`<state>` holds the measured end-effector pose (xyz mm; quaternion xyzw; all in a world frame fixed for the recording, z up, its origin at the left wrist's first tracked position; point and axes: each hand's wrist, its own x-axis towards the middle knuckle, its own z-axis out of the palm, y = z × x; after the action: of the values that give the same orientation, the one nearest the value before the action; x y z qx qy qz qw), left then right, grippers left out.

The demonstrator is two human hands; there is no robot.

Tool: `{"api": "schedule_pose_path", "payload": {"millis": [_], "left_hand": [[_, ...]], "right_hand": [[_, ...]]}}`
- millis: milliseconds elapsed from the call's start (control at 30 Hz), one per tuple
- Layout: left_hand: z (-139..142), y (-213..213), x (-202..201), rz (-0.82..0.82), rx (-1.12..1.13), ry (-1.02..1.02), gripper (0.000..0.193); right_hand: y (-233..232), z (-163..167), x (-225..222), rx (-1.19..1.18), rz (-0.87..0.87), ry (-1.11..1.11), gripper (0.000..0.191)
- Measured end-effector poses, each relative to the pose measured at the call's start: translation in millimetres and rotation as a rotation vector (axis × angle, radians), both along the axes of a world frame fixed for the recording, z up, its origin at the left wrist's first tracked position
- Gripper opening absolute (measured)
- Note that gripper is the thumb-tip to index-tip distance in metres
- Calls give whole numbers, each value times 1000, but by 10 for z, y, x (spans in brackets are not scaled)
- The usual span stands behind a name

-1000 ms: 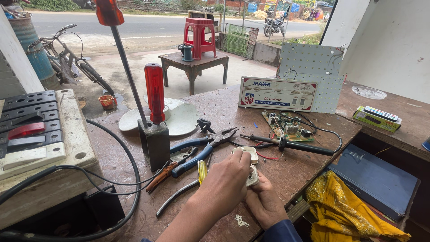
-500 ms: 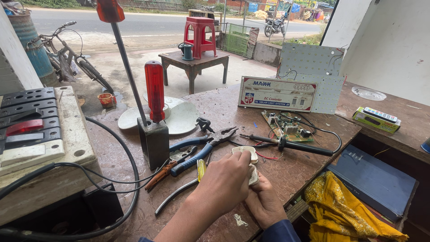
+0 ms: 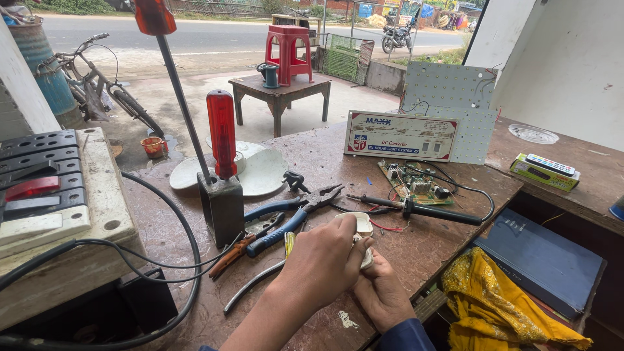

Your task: The person disassembles a white electrical plug at a workbench, opening its cover and unscrewing its pin terminals with a screwdriver. They handle the small metal and plastic components, reposition the plug body, and continue working on the terminal screws by hand and with the screwdriver.

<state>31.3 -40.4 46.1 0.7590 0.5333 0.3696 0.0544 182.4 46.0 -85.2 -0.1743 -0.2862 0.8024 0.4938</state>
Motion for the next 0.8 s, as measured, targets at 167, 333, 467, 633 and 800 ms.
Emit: {"api": "schedule_pose_path", "payload": {"millis": [167, 333, 467, 633, 800], "left_hand": [[-6, 29, -25, -28, 7, 39, 15], [0, 29, -24, 4, -13, 44, 15], [11, 21, -33, -9, -74, 26, 19], [-21, 53, -40, -28, 26, 105, 14], [-18, 55, -34, 1, -46, 108, 22]], "right_hand": [[-50, 50, -6, -13, -25, -78, 51], [-80, 106, -20, -72, -43, -97, 53], [-54, 72, -27, -24, -43, -47, 56], [-28, 17, -5, -24, -57, -79, 55], [-12, 22, -15, -21, -24, -32, 58]]}}
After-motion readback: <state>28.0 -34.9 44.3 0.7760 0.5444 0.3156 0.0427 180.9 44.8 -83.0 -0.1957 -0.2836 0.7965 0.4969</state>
